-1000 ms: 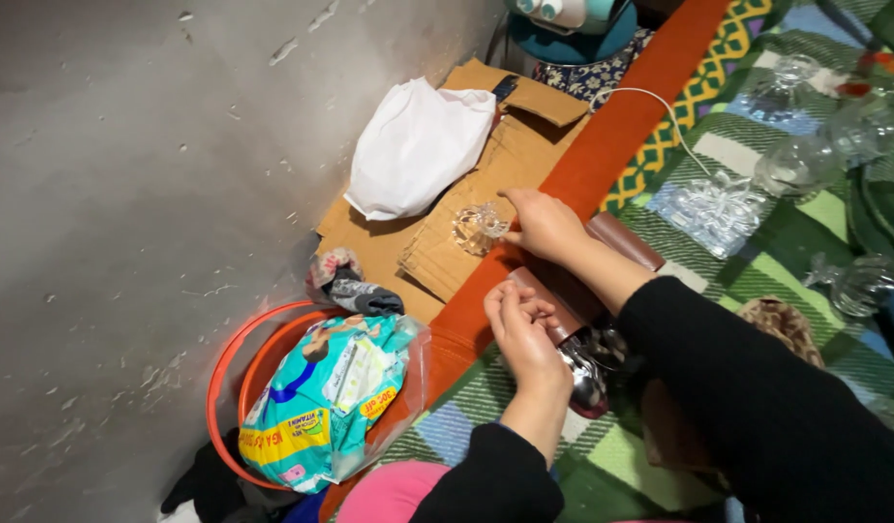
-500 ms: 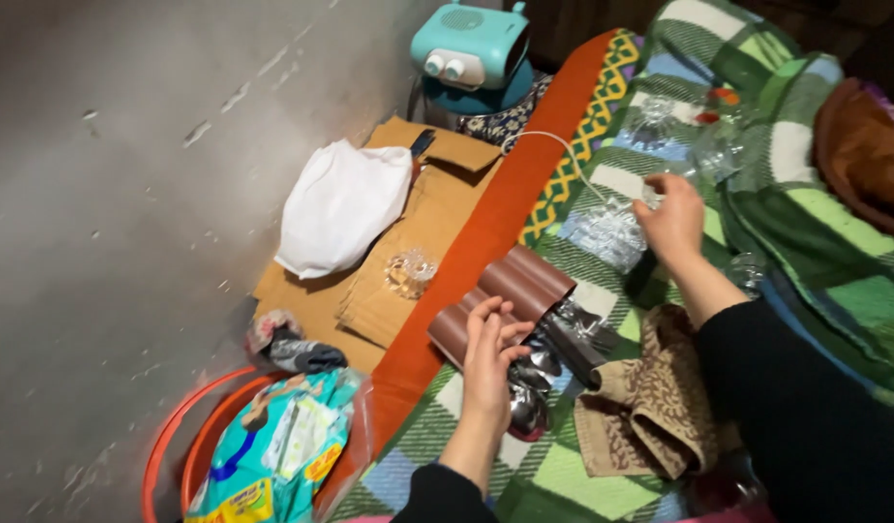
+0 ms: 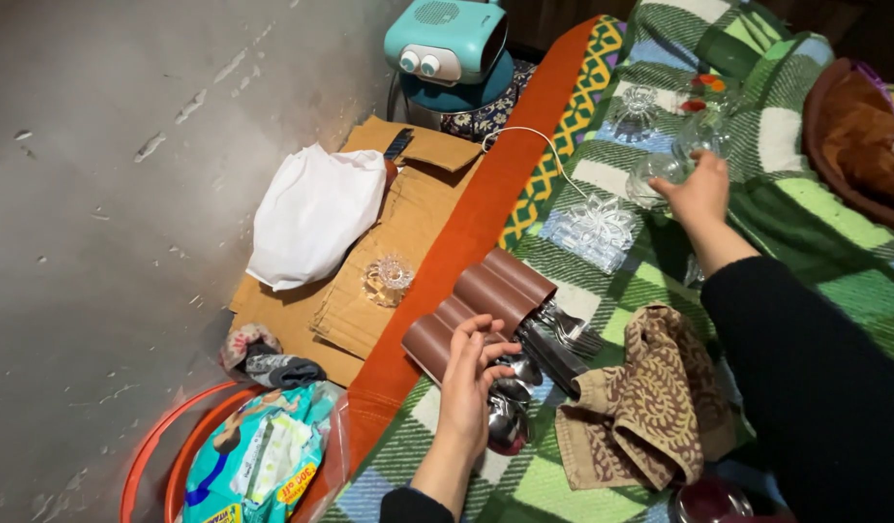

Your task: The person sits on a mat and wipes several clear glass items with a patterned cloth. They handle each glass individually, wiping it thoroughly before placing it on a nearby cardboard surface. The task continues with multiple glasses being cleaned one at a time.

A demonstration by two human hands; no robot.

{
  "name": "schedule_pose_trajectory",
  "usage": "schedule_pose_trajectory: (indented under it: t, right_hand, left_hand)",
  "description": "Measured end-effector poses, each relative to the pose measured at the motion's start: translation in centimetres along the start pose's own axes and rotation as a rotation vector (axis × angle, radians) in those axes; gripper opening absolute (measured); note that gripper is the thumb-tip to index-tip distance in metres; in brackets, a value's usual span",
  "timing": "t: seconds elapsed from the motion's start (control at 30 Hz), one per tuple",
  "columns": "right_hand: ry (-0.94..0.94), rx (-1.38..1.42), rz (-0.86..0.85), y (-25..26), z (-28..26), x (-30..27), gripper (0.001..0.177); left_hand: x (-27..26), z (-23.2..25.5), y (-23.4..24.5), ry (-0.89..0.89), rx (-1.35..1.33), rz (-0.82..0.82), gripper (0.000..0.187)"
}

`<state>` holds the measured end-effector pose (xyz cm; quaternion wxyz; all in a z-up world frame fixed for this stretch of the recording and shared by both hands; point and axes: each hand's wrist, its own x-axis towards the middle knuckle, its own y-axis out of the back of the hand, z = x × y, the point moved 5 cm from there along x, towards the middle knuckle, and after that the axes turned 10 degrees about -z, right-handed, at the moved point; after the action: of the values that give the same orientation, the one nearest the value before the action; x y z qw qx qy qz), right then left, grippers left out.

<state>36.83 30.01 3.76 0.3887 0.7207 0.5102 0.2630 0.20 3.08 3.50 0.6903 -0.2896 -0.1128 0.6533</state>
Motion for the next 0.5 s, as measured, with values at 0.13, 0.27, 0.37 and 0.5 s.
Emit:
schedule_pose_trajectory:
  t: [0.13,0.27,0.37,0.5]
  right_hand:
    - [0.078,-0.043,0.036,-1.9,0.0,2.0,0.087]
    - [-0.036,-0.06,0.002,-2.7,-0.5,1.9,0.091]
    - [-0.021,-0.029,0.039,-3.2,0.6,2.5,0.092]
    - [0.171,0.089,0.249,-2.7,5.0,4.1,0.061]
  left_hand:
    - [0.1,-0.1,0.0,0.025,0.024,0.02,0.036]
    - [0.1,0.0,0.0,0.027,0.024,0.021,0.04]
    - [0.0,0.1,-0.1,0.031,0.026,0.026,0.04]
    - [0.0,0.1,-0.2,0.018,0.003,0.025,0.039]
